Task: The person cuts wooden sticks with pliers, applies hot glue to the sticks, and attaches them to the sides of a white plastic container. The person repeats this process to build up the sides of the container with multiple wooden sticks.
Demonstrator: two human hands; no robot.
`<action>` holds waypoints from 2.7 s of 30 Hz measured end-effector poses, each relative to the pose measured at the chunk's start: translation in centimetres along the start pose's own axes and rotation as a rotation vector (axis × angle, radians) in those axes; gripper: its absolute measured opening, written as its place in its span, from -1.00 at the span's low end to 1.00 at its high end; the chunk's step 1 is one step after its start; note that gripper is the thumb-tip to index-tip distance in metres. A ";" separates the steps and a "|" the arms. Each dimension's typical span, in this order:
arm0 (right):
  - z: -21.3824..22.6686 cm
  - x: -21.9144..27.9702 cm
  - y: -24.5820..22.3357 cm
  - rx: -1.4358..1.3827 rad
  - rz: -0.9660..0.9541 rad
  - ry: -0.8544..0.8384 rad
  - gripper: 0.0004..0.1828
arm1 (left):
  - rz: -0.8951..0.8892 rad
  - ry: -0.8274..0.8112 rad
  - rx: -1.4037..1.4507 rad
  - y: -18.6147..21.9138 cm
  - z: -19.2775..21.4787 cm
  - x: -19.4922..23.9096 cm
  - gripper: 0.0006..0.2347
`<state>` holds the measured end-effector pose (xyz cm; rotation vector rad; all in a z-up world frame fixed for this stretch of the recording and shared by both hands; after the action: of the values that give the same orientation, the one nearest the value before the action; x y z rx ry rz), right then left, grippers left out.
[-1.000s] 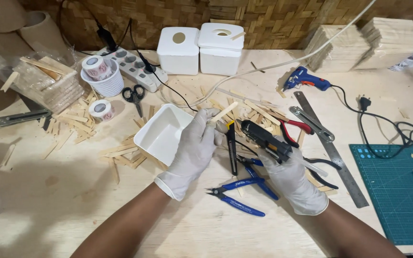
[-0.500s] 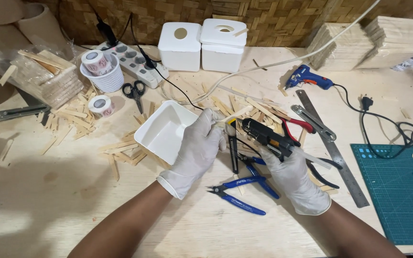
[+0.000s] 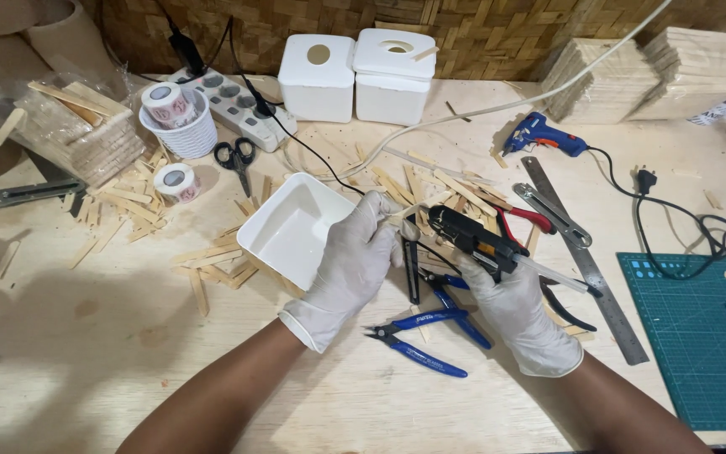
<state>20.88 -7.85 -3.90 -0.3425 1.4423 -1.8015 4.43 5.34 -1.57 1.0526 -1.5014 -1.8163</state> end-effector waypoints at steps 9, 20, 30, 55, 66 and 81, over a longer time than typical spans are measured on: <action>-0.2 0.1 -1.5 -0.016 0.003 0.013 -0.77 | -0.030 0.019 0.068 1.0 0.1 -0.1 -0.85; 0.0 0.0 0.3 0.007 -0.066 0.041 -0.81 | -0.053 0.024 0.055 1.0 0.0 -0.1 -0.87; 0.1 0.0 -0.1 0.020 -0.069 0.022 -0.80 | -0.069 0.024 0.050 1.1 0.0 0.0 -0.86; 0.2 -0.1 -0.5 -0.016 -0.133 0.016 -0.86 | -0.071 0.035 0.089 0.9 -0.1 0.0 -0.87; 0.1 -0.2 -0.1 -0.035 -0.132 0.018 -0.84 | -0.093 0.030 0.080 0.8 -0.1 -0.1 -0.86; -0.8 0.5 -3.0 0.037 -0.071 0.052 -0.83 | -0.042 0.035 0.060 1.2 0.0 -0.1 -0.87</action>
<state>18.79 -7.54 -1.51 -0.3343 1.4472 -1.9045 4.45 5.15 -0.43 1.1466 -1.5325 -1.7822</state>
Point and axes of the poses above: each hand's wrist, its own x-axis away from the middle knuckle, its own z-axis out of the back of the hand, y = z × x, the point moved 4 cm from there along -x, towards the middle knuckle, and after that the axes turned 12 degrees about -z, right-handed, at the moved point
